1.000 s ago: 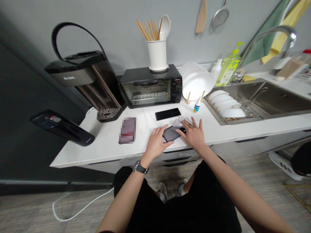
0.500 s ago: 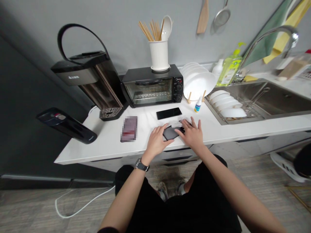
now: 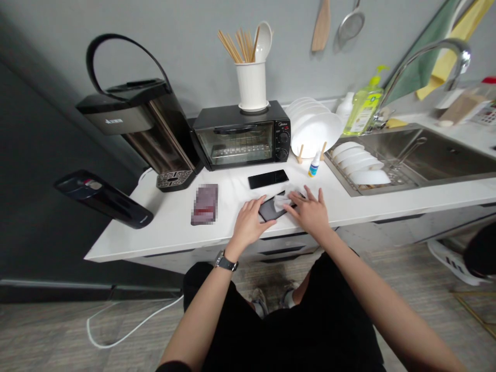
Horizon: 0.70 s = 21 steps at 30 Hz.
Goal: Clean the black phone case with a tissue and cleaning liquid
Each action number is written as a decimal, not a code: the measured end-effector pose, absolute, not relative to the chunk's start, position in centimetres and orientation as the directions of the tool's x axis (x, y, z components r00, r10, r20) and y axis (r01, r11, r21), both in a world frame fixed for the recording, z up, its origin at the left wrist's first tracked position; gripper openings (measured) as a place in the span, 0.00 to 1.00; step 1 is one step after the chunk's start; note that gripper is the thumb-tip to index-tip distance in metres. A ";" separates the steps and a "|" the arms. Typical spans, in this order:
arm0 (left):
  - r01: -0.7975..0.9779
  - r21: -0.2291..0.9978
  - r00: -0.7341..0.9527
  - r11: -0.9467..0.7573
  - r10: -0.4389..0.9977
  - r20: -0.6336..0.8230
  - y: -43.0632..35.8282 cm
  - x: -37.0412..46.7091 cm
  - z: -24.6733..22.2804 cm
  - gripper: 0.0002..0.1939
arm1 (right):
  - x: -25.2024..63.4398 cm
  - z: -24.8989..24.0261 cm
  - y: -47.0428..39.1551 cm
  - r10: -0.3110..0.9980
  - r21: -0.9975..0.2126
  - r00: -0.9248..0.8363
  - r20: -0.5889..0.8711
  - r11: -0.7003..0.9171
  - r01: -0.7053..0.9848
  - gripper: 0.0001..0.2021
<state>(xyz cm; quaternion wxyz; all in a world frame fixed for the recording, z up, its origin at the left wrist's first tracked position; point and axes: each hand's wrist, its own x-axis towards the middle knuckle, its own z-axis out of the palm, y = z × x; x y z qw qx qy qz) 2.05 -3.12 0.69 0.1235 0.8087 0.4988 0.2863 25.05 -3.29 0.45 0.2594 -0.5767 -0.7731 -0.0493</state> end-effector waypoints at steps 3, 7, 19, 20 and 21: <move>0.732 0.491 0.334 -0.473 0.877 0.346 -2.9 2.1 0.7 0.43 | 24.4 0.4 -3.3 0.862 -0.213 -0.182 0.472 0.312 0.926 0.28; 0.739 0.474 0.356 -0.478 0.875 0.327 -2.7 2.0 0.5 0.40 | 21.0 0.1 -6.0 0.821 -0.296 -0.400 0.407 0.533 0.793 0.32; 0.712 0.494 0.372 -0.500 0.864 0.339 -2.4 2.1 0.6 0.41 | 22.2 0.0 -2.7 0.847 -0.279 -0.310 0.431 0.452 0.847 0.26; 0.708 0.495 0.381 -0.504 0.863 0.332 -2.4 2.0 0.6 0.41 | 21.0 -0.1 -3.5 0.828 -0.310 -0.376 0.416 0.518 0.797 0.26; 0.706 0.498 0.388 -0.503 0.863 0.323 -2.4 1.9 0.6 0.40 | 20.0 -0.1 -4.3 0.810 -0.334 -0.416 0.413 0.560 0.759 0.26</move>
